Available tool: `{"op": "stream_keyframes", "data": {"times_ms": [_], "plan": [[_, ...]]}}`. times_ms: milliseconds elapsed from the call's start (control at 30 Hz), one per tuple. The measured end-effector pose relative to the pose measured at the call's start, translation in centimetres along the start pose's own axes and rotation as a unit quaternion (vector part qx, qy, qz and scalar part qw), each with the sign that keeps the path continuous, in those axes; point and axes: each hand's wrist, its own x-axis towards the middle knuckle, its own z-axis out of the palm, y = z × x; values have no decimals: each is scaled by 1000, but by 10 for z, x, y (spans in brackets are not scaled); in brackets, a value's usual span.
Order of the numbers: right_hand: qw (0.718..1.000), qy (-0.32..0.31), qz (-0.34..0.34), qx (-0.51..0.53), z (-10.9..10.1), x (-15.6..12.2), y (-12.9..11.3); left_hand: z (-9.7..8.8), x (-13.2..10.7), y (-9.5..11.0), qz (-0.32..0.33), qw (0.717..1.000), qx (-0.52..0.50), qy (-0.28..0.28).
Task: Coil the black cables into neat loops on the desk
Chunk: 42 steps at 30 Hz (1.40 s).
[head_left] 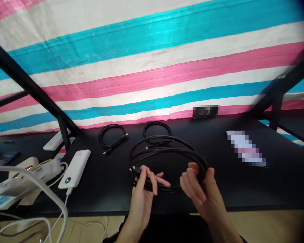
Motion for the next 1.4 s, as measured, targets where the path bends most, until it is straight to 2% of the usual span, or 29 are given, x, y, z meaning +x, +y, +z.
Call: {"op": "stream_keyframes", "data": {"times_ms": [200,400,500,567,767,867,967,1033,1100,1233,1400], "plan": [[987,27,-23,-155,-14,2,2,-5,-3,14,60,988,79,114],[963,28,-53,-264,-17,-4,-2,-13,-2,17,21,986,102,133],[968,-11,-47,-245,-16,-7,-4,-17,1,19,-5,984,124,125],[971,-16,-34,-235,-16,-7,-6,-19,1,20,-9,984,135,118],[961,57,16,-270,-14,-3,-12,-21,-8,20,-68,981,162,81],[952,67,32,-297,-16,-1,-13,-23,-12,19,-55,985,154,53],[952,71,22,-298,-21,1,-11,-27,-11,19,-29,994,100,-17],[952,70,14,-297,-23,2,-9,-31,-7,20,-42,994,68,-81],[952,65,6,-299,-25,4,-8,-34,-3,21,-60,990,53,-112],[943,38,-18,-330,-21,7,-10,-36,-1,23,-77,990,33,-111],[905,31,-83,-416,-11,7,-10,-32,-1,25,-78,995,5,-55]]}}
